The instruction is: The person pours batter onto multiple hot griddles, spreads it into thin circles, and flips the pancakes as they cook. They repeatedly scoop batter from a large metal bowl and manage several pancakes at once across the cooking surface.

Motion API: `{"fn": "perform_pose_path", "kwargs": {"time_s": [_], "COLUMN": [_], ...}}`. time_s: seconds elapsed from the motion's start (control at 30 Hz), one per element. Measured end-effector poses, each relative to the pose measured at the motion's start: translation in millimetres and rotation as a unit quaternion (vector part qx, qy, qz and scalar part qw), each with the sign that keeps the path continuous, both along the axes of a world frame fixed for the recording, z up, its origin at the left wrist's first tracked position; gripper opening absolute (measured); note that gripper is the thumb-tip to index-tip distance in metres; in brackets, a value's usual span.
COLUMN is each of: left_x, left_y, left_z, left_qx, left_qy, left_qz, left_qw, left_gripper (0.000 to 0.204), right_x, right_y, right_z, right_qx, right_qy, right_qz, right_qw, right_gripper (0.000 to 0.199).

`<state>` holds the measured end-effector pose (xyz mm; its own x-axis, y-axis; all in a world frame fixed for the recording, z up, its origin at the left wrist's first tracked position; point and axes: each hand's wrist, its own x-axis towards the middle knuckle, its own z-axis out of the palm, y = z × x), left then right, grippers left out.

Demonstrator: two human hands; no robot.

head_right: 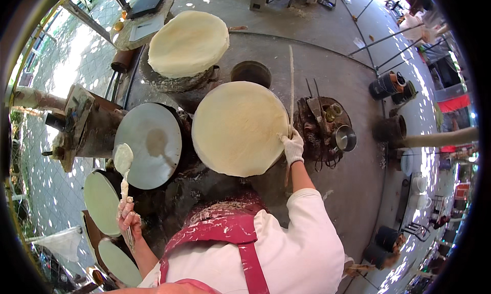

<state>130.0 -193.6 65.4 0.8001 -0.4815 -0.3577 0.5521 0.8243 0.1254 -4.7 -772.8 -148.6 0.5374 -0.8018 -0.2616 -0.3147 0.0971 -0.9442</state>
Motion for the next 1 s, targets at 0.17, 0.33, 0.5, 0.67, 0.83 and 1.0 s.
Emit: {"fn": "perform_pose_path", "kwargs": {"time_s": [0.17, 0.33, 0.5, 0.67, 0.83, 1.0], "left_x": [-24, -40, -57, -83, -96, -112], "left_y": [-44, -62, -67, -57, -27, 10], "left_z": [5, 8, 16, 12, 4, -4], "left_qx": [-0.001, 0.048, 0.04, 0.064, 0.052, 0.073], "left_qy": [0.014, 0.012, 0.01, 0.015, 0.006, -0.007], "left_qz": [0.035, 0.056, 0.063, 0.12, 0.137, 0.125], "left_qw": [0.999, 0.997, 0.997, 0.991, 0.989, 0.989], "left_gripper": [0.035, 0.032, 0.03, 0.034, 0.035, 0.029], "right_x": [15, 89, 242, 305, 271, 198], "right_y": [5, -40, -53, -57, -21, 29], "right_z": [53, 66, 96, 75, 103, 181], "right_qx": [-0.188, -0.393, -0.507, -0.381, -0.492, -0.56], "right_qy": [0.052, 0.162, 0.107, 0.215, 0.242, 0.177], "right_qz": [-0.008, 0.215, 0.414, 0.576, 0.501, 0.448], "right_qw": [0.981, 0.879, 0.748, 0.69, 0.67, 0.674], "right_gripper": [0.048, 0.034, 0.042, 0.053, 0.038, 0.036]}}
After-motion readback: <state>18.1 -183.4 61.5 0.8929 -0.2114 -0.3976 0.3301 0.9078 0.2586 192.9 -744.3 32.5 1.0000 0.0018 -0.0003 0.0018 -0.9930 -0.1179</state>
